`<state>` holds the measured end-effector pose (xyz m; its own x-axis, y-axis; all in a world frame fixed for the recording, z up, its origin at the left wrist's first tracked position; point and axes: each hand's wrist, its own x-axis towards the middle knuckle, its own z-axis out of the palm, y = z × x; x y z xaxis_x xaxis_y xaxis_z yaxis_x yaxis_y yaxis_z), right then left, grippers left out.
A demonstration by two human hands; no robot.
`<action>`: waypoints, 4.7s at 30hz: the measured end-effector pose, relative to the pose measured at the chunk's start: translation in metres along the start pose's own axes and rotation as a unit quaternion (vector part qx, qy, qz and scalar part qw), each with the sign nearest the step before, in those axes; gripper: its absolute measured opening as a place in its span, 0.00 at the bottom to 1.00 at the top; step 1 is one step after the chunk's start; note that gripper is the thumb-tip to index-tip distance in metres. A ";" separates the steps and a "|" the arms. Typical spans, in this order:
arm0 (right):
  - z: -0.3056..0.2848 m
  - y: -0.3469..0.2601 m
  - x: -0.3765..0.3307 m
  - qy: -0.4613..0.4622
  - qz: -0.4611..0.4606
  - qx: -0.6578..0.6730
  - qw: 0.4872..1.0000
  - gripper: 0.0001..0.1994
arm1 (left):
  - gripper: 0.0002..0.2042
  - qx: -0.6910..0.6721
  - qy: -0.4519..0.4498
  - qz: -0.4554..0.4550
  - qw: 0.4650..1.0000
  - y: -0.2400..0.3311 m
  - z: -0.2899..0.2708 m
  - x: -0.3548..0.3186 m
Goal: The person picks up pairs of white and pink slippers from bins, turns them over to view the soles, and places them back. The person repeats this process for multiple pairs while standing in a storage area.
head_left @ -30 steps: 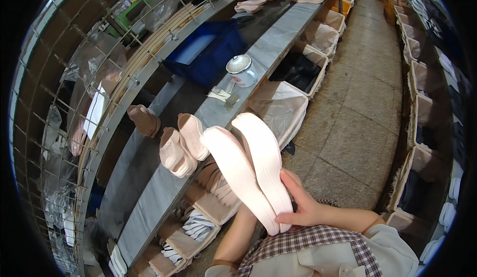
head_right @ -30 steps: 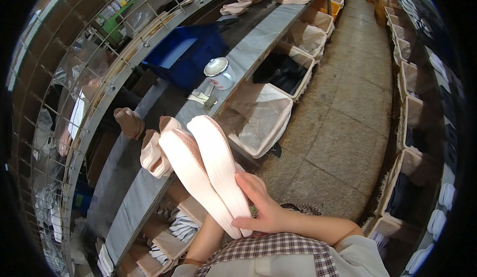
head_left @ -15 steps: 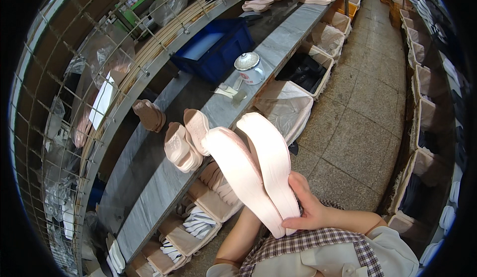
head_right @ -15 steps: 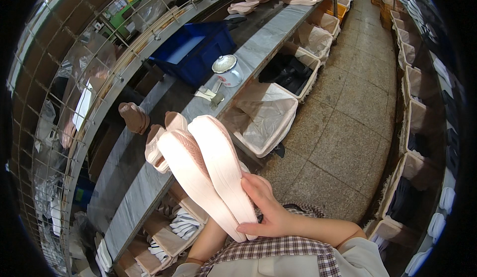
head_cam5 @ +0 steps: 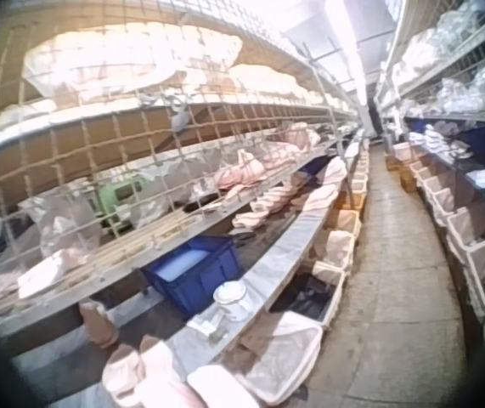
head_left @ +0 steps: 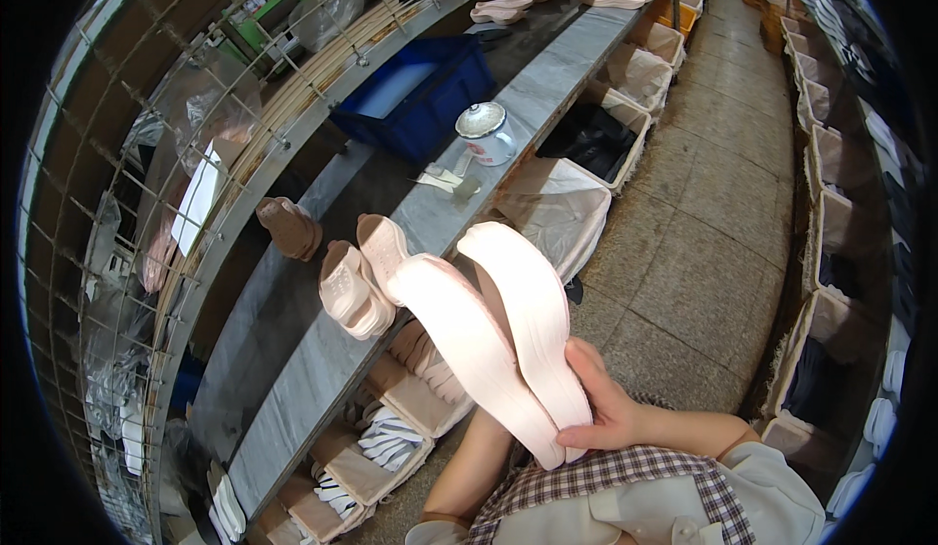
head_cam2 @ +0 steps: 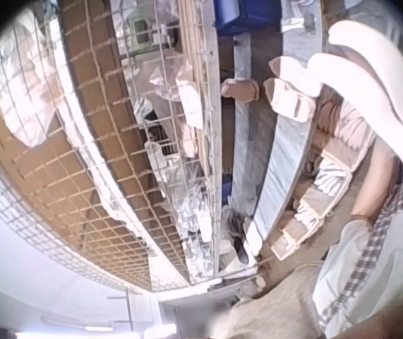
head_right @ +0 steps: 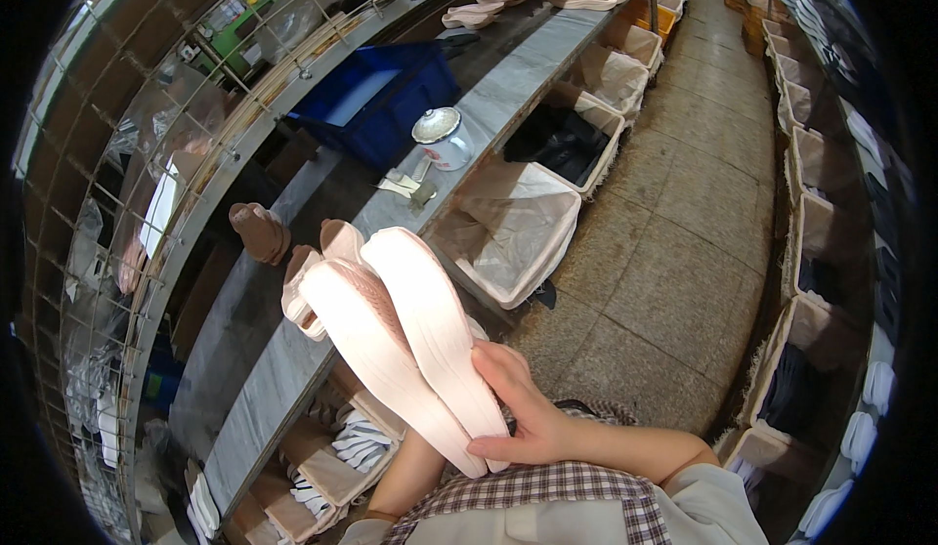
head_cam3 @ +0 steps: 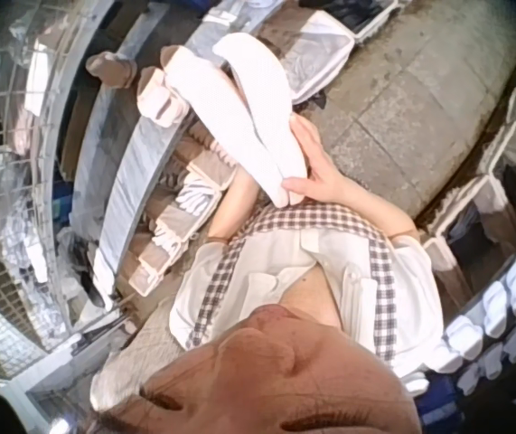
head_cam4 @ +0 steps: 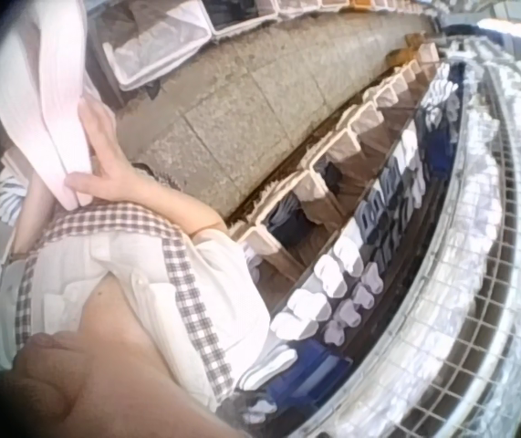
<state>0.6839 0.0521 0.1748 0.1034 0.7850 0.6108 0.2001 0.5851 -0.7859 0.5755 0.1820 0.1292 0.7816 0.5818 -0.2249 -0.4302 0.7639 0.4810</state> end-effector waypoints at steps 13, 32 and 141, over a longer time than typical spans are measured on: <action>0.002 -0.005 0.003 0.007 -0.010 -0.008 1.000 0.44 | 0.15 0.036 -0.008 0.002 0.999 -0.006 -0.002 -0.013; -0.042 -0.041 0.067 0.130 0.033 0.005 0.991 0.11 | 0.16 0.211 -0.111 -0.054 0.970 -0.009 0.026 -0.028; -0.062 0.131 -0.092 -0.206 0.460 0.024 0.863 0.12 | 0.27 0.239 0.102 0.278 0.925 0.012 -0.024 -0.050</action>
<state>0.7608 0.0436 0.0213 -0.1611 0.9217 -0.3528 0.1762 -0.3249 -0.9292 0.5202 0.1693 0.1258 0.3778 0.9251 0.0386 -0.4526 0.1482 0.8793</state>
